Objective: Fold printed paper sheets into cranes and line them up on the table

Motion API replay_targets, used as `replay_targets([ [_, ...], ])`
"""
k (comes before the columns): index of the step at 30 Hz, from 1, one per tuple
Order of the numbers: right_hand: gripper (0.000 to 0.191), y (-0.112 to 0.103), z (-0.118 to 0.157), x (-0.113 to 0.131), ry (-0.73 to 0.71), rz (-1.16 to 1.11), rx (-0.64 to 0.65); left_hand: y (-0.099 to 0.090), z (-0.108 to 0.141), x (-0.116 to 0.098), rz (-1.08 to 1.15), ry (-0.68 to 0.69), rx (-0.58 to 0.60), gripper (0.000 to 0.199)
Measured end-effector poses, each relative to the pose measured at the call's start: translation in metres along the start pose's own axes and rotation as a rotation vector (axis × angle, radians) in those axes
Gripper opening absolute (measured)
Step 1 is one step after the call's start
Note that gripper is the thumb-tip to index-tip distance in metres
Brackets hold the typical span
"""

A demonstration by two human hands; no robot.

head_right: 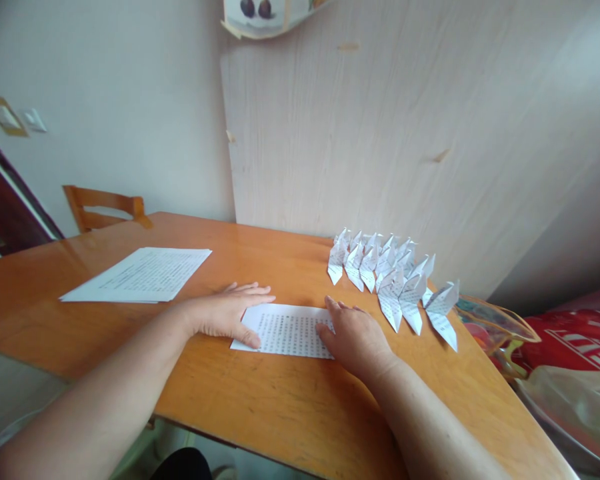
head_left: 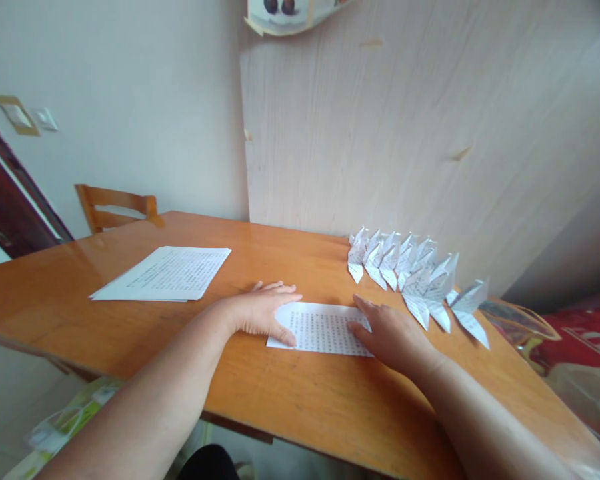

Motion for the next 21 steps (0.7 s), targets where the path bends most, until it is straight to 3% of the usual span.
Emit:
replay_targets([
  [12,0.051,-0.005,0.009,0.005,0.013,0.092,-0.001,-0.003,0.001,-0.005,-0.004,-0.018,0.016,0.112],
  [21,0.053,-0.009,0.015,0.018,-0.032,0.011,-0.016,-0.004,0.001,-0.004,-0.004,-0.009,-0.006,0.111],
])
Point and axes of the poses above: each hand's wrist, its own z-axis away from the middle knuckle, its own y-axis out of the palm, x = y × z, the point moved 8 cm from there along -z, towards the middle knuckle, and after that the axes turned 12 degrees about y, right-handed, at the moved point
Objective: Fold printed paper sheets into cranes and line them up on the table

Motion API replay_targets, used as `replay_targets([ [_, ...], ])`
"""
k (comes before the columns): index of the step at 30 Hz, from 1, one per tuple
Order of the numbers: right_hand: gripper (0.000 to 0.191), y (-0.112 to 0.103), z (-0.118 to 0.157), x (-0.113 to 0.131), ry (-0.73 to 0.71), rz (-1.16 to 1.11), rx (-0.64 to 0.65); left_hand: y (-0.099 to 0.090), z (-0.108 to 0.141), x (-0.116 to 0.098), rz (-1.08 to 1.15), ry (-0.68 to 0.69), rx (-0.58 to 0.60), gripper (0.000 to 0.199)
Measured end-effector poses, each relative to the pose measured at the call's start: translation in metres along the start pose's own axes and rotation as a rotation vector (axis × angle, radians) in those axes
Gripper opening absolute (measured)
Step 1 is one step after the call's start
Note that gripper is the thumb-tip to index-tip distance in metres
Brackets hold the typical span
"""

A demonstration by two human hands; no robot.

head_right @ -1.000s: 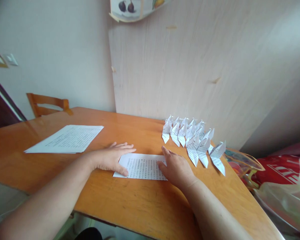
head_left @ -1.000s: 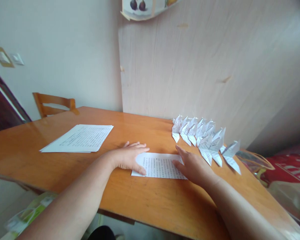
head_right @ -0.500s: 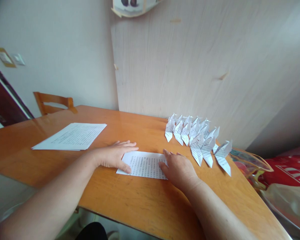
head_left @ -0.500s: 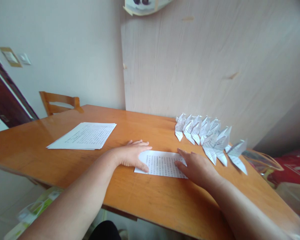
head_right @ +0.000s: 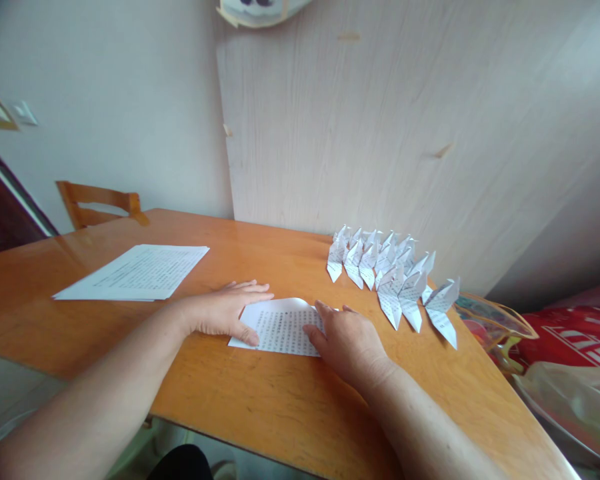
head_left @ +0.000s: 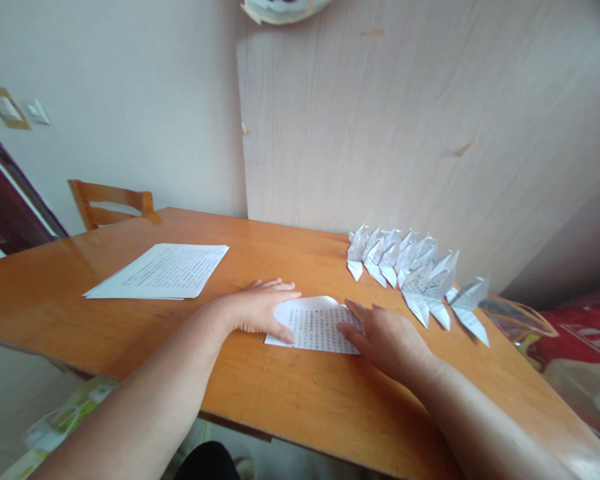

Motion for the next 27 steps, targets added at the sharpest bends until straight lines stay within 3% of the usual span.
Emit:
replay_targets([
  [8,0.046,-0.013,0.006,0.007,-0.058,-0.292,-0.114,-0.008,-0.003,-0.010,-0.014,0.112,-0.139,0.103],
  [16,0.049,-0.028,0.015,0.015,-0.131,-0.418,-0.279,-0.037,0.003,-0.026,-0.118,0.230,-0.537,0.057],
  [21,0.049,-0.031,0.022,0.023,-0.209,-0.504,-0.293,-0.043,0.006,-0.047,-0.090,0.337,-0.564,0.016],
  [27,0.047,-0.039,0.011,-0.010,-0.068,-0.861,-0.340,-0.050,0.012,-0.050,-0.092,0.324,-0.653,0.019],
])
Point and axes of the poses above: each hand's wrist, its own z-axis away from the middle knuckle, its own y-axis out of the palm, x = y × z, the point moved 8 cm from there along -z, towards the middle knuckle, and after that the axes turned 12 degrees about y, right-handed, at the moved point
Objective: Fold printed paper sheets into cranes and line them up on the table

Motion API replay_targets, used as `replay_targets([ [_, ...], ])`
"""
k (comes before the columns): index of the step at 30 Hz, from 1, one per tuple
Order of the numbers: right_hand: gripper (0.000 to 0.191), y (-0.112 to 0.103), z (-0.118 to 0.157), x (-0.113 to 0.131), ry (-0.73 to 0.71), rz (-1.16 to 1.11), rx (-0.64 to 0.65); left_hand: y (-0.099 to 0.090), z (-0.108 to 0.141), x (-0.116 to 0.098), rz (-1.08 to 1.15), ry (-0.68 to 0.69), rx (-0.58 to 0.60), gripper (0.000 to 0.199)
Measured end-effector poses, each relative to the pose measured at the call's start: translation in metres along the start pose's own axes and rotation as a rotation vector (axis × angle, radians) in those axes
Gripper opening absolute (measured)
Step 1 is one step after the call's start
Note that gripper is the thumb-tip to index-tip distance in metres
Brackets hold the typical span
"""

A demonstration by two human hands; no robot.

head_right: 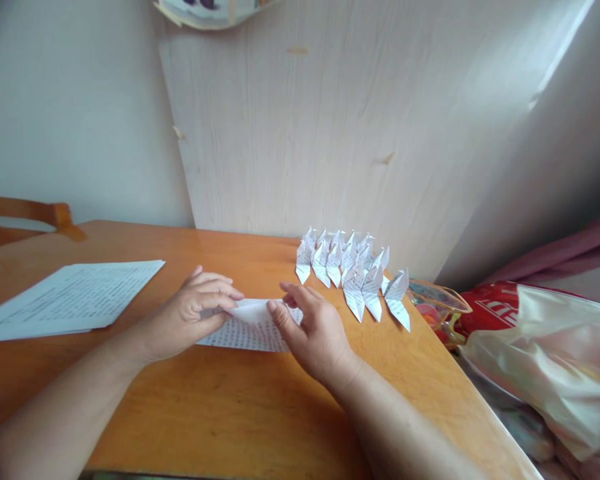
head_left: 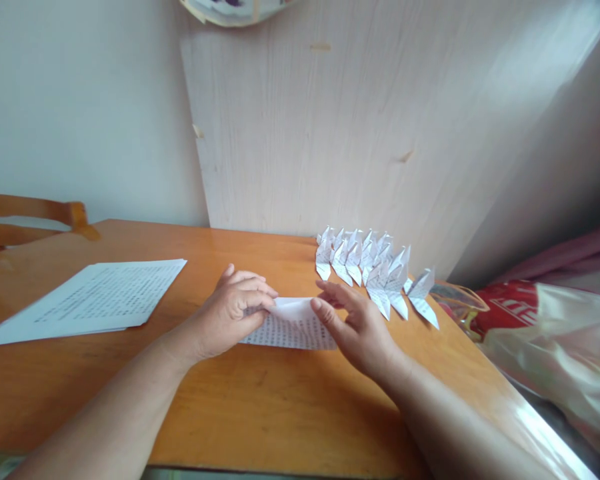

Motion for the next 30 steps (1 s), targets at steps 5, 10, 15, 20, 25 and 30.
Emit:
replay_targets([
  [5,0.041,-0.018,-0.016,-0.018,0.187,-0.153,-0.066,-0.003,0.003,0.003,0.000,-0.056,-0.011,0.034],
  [10,0.033,-0.017,-0.022,-0.029,0.203,-0.092,-0.054,-0.001,0.004,0.007,0.058,-0.067,0.009,0.036],
  [15,0.027,-0.003,-0.021,-0.028,0.110,0.116,0.042,0.012,0.007,0.015,0.028,-0.094,0.137,0.029],
  [20,0.031,0.014,-0.016,-0.034,0.099,0.252,0.217,0.022,0.011,0.018,-0.026,-0.121,0.273,0.025],
  [25,0.031,0.017,-0.012,-0.030,0.034,0.428,0.262,0.028,0.015,0.022,-0.004,-0.122,0.328,0.029],
  [30,0.033,0.027,0.004,0.000,-0.193,0.438,0.409,0.034,0.019,0.026,0.019,-0.137,0.364,0.033],
])
Point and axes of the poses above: each hand's wrist, its own z-axis away from the middle knuckle, its own y-axis out of the palm, x = y × z, the point moved 8 cm from there along -z, towards the middle knuckle, and after that the axes turned 12 degrees about y, right-handed, at the moved point
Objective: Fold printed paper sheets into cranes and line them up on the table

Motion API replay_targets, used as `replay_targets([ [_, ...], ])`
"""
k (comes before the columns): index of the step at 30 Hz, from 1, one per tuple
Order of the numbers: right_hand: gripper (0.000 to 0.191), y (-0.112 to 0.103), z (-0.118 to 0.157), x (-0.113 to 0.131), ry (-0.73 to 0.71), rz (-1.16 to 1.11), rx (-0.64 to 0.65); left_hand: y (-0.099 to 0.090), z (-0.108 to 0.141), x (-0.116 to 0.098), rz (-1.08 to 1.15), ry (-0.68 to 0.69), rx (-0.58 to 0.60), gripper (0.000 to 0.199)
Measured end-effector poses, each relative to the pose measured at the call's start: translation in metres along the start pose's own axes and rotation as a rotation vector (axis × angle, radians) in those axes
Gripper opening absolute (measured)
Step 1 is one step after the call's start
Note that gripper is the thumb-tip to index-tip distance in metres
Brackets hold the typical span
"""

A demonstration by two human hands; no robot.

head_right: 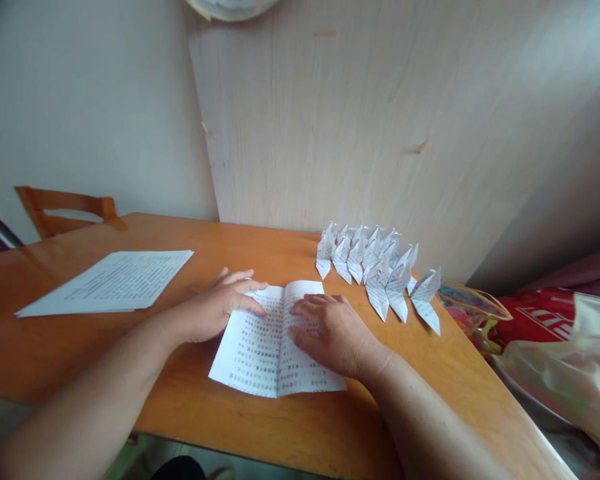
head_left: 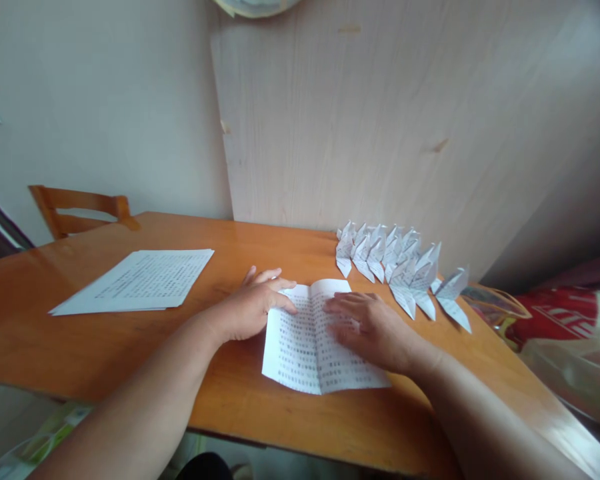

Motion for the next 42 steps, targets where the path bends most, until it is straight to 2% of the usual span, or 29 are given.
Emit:
replay_targets([
  [3,0.053,0.008,0.006,0.013,-0.077,0.028,0.114,0.002,0.001,0.000,0.014,-0.016,0.024,0.034],
  [6,0.064,0.015,0.009,0.014,-0.057,0.090,0.194,0.002,0.003,0.002,0.030,-0.038,0.042,0.034],
  [12,0.049,0.015,0.006,0.006,0.022,0.116,0.195,0.004,0.003,0.002,0.039,-0.002,0.046,0.039],
  [17,0.047,0.012,0.005,0.006,0.018,0.095,0.179,0.003,0.000,-0.009,0.039,0.115,0.014,0.041],
  [23,0.042,0.008,0.005,0.002,0.027,0.036,0.188,-0.001,-0.001,-0.015,0.059,0.159,-0.006,0.030],
  [26,0.039,0.007,0.003,-0.003,0.035,-0.081,0.189,0.000,0.001,-0.015,0.090,0.167,0.031,0.027],
  [28,0.045,0.008,0.000,-0.012,0.089,-0.174,0.211,-0.001,0.003,-0.014,0.128,0.156,0.055,0.026],
  [33,0.063,0.002,-0.006,-0.050,0.380,-0.472,0.202,-0.002,0.004,-0.012,0.252,0.086,0.109,0.035],
  [36,0.070,-0.001,-0.005,-0.071,0.537,-0.714,0.167,-0.005,0.005,-0.003,0.289,-0.032,0.062,0.039],
  [39,0.081,-0.001,-0.008,-0.079,0.570,-0.944,0.147,-0.008,0.008,0.006,0.320,-0.127,-0.005,0.045],
  [42,0.089,-0.003,-0.012,-0.082,0.540,-1.111,0.110,-0.008,0.009,0.007,0.361,-0.168,-0.034,0.052],
])
Point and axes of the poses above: each hand's wrist, its own z-axis away from the middle knuckle, its own y-axis out of the palm, x = y × z, the point moved 8 cm from there along -z, towards the middle knuckle, and after that the axes turned 12 degrees about y, right-handed, at the moved point
